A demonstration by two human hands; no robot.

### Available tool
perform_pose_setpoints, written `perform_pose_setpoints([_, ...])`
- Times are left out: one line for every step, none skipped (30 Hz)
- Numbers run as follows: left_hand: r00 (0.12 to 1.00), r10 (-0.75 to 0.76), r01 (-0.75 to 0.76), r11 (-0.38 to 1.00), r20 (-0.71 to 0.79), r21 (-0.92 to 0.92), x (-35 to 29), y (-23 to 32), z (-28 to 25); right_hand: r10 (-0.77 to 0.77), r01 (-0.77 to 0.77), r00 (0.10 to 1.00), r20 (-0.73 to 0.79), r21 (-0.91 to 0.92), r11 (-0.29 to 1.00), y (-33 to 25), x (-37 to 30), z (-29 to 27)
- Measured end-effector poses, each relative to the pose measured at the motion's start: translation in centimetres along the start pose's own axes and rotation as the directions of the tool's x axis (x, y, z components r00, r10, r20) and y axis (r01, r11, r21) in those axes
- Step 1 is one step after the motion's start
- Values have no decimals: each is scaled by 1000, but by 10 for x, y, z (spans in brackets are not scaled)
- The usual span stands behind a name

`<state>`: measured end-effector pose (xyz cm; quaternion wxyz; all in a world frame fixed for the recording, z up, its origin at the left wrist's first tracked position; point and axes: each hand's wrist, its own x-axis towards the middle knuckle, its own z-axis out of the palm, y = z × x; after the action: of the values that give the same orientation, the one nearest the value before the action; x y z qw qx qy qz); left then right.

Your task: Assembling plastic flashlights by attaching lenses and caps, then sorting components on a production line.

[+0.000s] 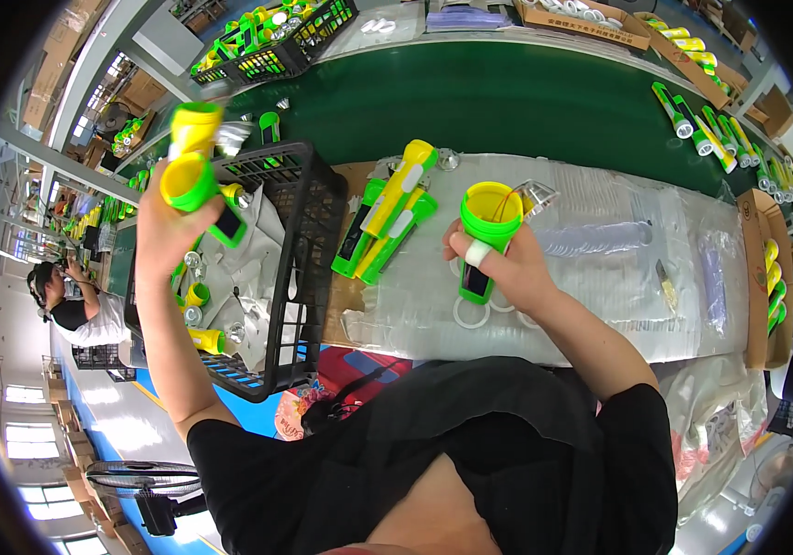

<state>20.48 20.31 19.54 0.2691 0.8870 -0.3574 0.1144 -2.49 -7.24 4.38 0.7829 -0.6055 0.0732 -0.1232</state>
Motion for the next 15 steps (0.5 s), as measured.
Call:
perform_pose_setpoints([997,11,-13,999,78,29,2,26,10,-110,110,994,0,-115,987,-3,-7,-9])
perform_pose_setpoints([985,18,-14,1000,173,-24,5,42,25,-216,213,976,15,-227,950,-3,-15,-19])
perform_pose_setpoints([967,50,-35,997,252,-65,4,48,39,-223,219,975,11,-245,944,-9,-24,-24])
perform_pose_setpoints([939,7,-2,1000,344,-15,8,59,57,-224,217,975,1,-249,944,-13,-32,-27])
perform_pose_setpoints([914,-16,-12,998,405,66,13,56,82,-260,243,965,-33,-261,934,-18,-40,-30])
perform_pose_setpoints([885,-60,19,995,461,94,16,55,101,-296,268,953,-66,-274,924,-21,-49,-35])
perform_pose_setpoints([850,-105,48,991,515,123,17,58,117,-278,242,955,-101,-274,931,-20,-58,-42])
perform_pose_setpoints([828,-169,70,977,534,201,18,61,129,-274,235,955,-111,-277,932,-20,-67,-49])
perform_pose_setpoints([805,-232,86,957,546,278,20,62,139,-208,160,967,-144,-289,944,-20,-75,-57])
perform_pose_setpoints([820,-240,90,951,519,297,21,49,151,-146,91,974,-171,-295,951,-20,-81,-64])
perform_pose_setpoints([827,-246,103,951,505,293,22,36,163,-144,65,964,-226,-326,943,-13,-86,-71])
perform_pose_setpoints([834,-248,114,952,494,285,21,26,173,-141,60,962,-234,-323,944,-11,-91,-78])
perform_pose_setpoints([849,-227,97,955,476,282,16,17,183,-78,26,980,-185,-270,962,-9,-93,-85])
perform_pose_setpoints([872,-192,80,964,451,254,11,8,188,-17,-13,991,-132,-219,976,-6,-97,-91])
perform_pose_setpoints([892,-152,59,973,425,224,5,6,191,12,-35,991,-136,-173,984,-2,-102,-96])
